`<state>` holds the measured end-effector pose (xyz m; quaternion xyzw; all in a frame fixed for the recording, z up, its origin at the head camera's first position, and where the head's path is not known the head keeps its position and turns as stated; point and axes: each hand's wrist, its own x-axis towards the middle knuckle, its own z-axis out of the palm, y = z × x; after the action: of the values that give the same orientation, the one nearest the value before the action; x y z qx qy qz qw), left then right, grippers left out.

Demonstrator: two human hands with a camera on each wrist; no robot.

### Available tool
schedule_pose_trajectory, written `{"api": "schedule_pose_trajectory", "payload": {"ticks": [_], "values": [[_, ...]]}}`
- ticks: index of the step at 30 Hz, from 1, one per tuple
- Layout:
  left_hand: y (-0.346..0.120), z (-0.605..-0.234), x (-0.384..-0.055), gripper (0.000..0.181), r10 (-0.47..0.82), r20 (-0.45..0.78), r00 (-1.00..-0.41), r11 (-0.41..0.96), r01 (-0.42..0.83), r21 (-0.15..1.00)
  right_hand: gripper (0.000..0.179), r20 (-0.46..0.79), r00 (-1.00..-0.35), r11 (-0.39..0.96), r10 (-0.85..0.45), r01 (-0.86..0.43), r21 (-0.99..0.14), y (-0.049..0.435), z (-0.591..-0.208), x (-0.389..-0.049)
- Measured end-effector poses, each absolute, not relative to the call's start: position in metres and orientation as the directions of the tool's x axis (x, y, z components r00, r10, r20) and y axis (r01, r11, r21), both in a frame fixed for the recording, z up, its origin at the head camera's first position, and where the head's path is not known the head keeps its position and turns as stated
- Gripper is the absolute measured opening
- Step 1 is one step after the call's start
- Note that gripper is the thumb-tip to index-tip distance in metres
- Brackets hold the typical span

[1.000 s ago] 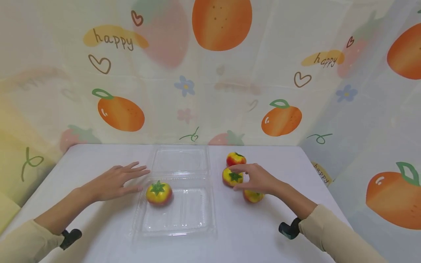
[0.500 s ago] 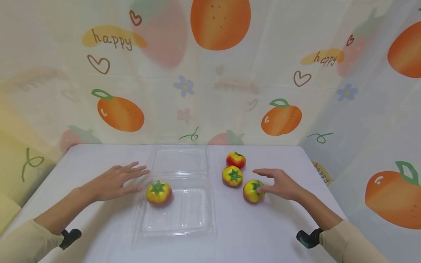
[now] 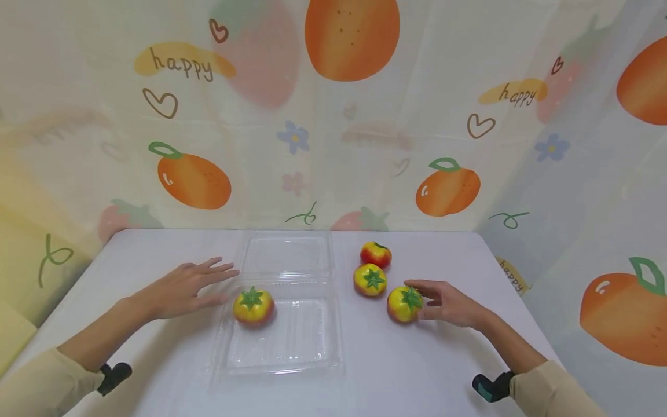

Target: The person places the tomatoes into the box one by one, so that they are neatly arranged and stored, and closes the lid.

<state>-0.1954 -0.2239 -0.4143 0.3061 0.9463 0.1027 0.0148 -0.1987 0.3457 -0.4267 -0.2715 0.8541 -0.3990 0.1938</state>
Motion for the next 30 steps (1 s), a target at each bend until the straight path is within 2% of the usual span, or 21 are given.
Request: {"api": "schedule_pose_trajectory", "payload": {"ticks": [9, 30], "values": [[-0.2244, -0.4152, -0.1943, 0.058, 0.588, 0.036, -0.808, 0.788, 0.582, 0.199, 0.058, -0.108, -0.774, 0.533, -0.624, -0.321, -0.783, 0.3417, -0.4275, -0.1995], [-0.2224, -0.4112, -0.1940, 0.058, 0.579, 0.024, -0.815, 0.794, 0.571, 0.210, 0.060, -0.131, -0.803, 0.580, -0.581, -0.296, -0.759, 0.3374, -0.4249, -0.1991]]}}
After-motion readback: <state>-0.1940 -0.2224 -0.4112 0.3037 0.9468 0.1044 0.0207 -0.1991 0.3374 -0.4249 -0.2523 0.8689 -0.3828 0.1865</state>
